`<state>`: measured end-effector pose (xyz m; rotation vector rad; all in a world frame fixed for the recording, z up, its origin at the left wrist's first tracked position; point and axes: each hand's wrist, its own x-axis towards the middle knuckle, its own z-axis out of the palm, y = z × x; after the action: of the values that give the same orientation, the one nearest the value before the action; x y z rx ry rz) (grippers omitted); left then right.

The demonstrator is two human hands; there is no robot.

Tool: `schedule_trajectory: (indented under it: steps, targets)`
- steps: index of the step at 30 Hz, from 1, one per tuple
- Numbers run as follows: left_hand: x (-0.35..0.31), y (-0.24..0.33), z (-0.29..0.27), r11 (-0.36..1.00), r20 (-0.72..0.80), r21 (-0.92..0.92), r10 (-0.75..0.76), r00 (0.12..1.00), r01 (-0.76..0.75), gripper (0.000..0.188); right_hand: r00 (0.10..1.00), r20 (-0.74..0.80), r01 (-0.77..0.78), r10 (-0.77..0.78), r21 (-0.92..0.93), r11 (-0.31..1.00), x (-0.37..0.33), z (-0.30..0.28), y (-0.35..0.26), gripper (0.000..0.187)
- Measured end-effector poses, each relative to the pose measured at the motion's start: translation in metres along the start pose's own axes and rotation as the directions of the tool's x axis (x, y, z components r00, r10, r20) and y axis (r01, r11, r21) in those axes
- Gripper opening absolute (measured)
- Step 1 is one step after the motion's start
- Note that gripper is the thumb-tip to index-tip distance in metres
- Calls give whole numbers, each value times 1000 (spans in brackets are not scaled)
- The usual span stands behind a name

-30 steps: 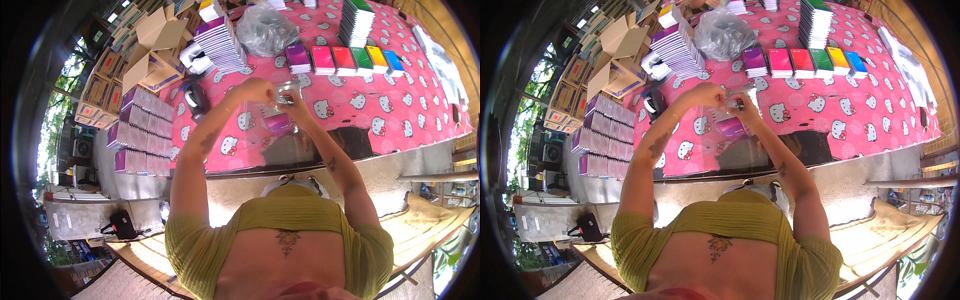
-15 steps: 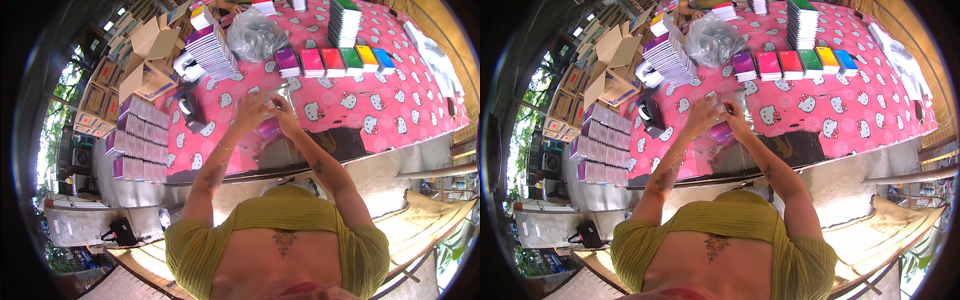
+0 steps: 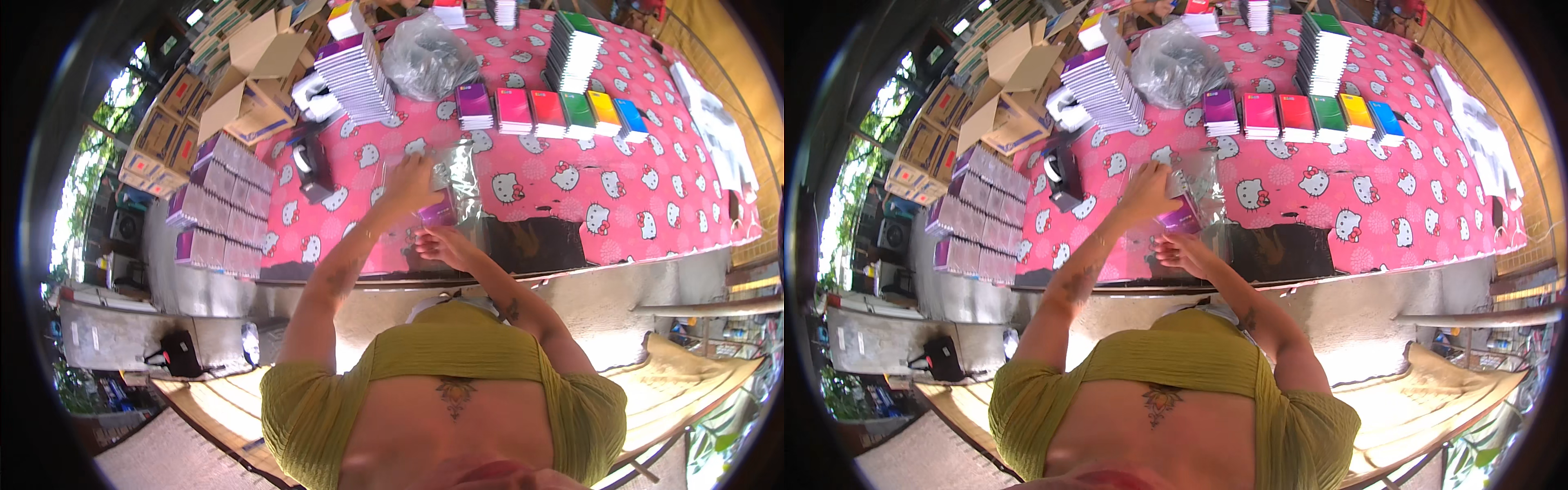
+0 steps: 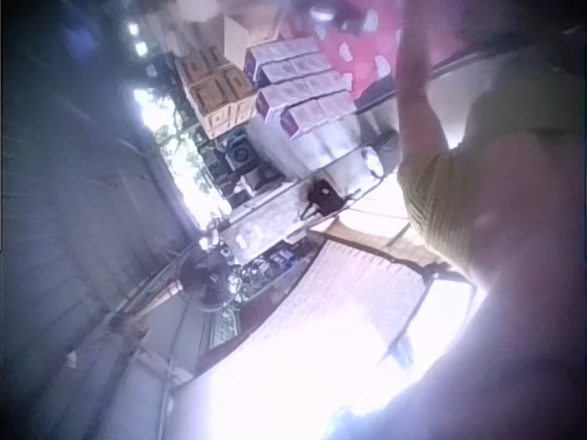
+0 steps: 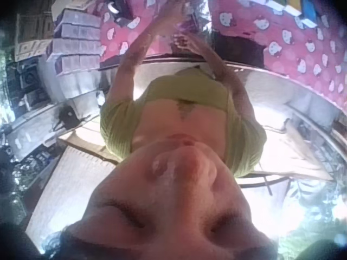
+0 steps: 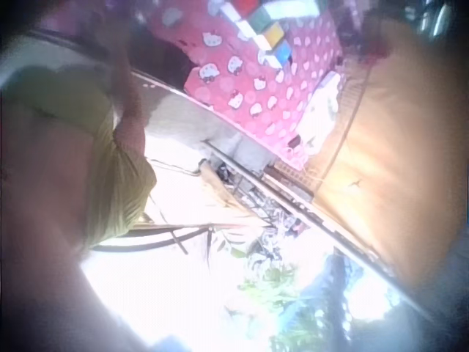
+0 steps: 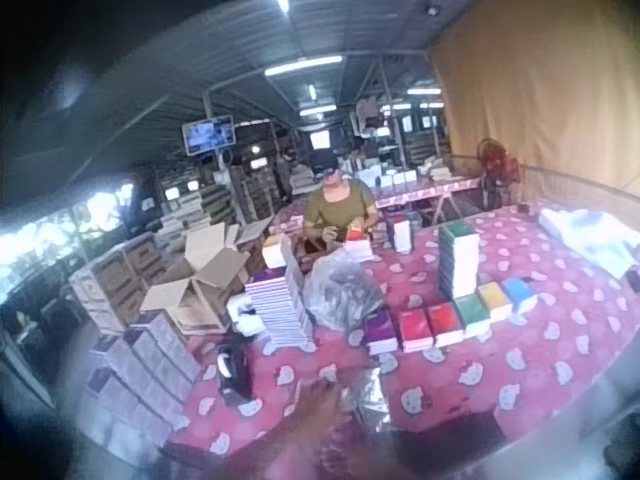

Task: The person packages small colorful notepads into clear plastic bags by hand and seals them using a tape dispenser. The person selects different colored notepads, places them into bags, and applies tape to close the bags.

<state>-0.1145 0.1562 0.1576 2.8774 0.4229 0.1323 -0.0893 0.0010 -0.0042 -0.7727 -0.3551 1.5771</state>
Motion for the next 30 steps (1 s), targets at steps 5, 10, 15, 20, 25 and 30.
schedule_trajectory:
  steps: [5,10,15,20,25,30]
  targets:
    - [-22,-1,11,741,-77,-666,-182,980,85,80,910,-74,388,-408,501,774,4,3,-43,73]
    - [-85,-17,68,112,-24,-994,-366,930,19,77,843,19,390,-538,-711,586,-34,6,-123,63]
    - [-58,-8,54,706,-411,-698,-260,874,-119,50,850,135,406,-509,-784,470,-24,-3,-114,53]
    - [-54,-60,31,515,-375,-856,-571,731,-37,27,726,41,343,-687,-887,309,-33,13,-146,39]
    - [-116,-284,33,590,-493,-681,-807,325,434,27,617,476,159,-627,-855,-493,-66,120,-143,41]
    - [-91,-310,27,129,29,-946,-881,472,299,24,732,335,-48,-593,-843,-536,-49,108,-129,41]
